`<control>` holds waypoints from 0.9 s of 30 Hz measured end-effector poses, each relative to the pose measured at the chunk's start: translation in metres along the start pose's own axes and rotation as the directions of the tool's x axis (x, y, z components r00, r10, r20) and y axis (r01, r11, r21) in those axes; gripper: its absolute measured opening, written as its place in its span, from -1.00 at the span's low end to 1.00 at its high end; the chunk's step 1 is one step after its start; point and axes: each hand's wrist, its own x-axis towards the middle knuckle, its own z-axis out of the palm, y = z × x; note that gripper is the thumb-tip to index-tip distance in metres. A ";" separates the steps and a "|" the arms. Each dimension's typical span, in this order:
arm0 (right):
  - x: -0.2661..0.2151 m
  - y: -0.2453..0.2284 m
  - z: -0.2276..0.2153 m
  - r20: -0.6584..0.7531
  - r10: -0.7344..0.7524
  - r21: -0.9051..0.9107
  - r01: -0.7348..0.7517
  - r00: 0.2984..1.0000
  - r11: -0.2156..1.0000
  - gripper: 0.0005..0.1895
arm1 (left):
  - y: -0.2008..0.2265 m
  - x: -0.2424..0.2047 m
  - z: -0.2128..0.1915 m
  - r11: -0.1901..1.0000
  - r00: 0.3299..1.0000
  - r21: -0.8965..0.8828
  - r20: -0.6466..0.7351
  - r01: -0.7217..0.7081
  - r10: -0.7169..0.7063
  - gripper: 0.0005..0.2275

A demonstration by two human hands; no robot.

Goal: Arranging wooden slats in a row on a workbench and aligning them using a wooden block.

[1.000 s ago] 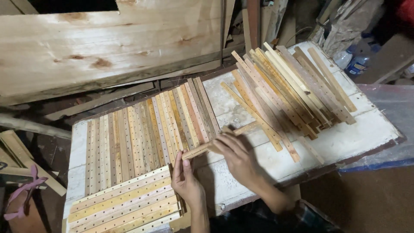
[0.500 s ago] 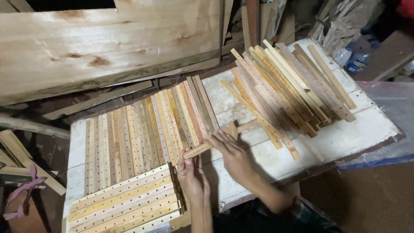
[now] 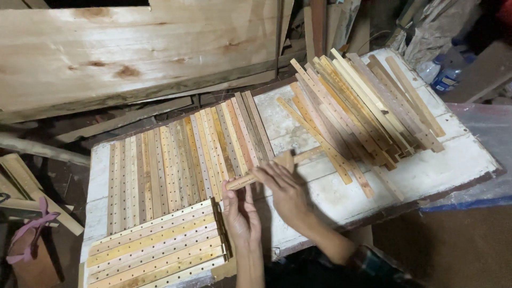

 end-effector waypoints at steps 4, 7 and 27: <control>0.001 -0.027 0.026 -0.089 -0.103 0.068 0.110 0.991 0.992 -0.44 | -0.001 0.007 -0.013 0.990 0.992 -0.120 0.105 0.077 -0.064 -0.60; -0.007 0.011 0.024 -0.153 -0.123 0.102 0.140 0.981 0.985 -0.27 | 0.003 0.012 -0.011 0.975 0.997 -0.206 0.020 0.080 -0.078 -0.27; -0.036 0.102 0.031 -0.005 0.206 0.046 -0.206 0.978 0.977 0.05 | 0.006 0.024 -0.036 0.982 0.997 -0.188 -0.063 0.025 -0.037 -0.48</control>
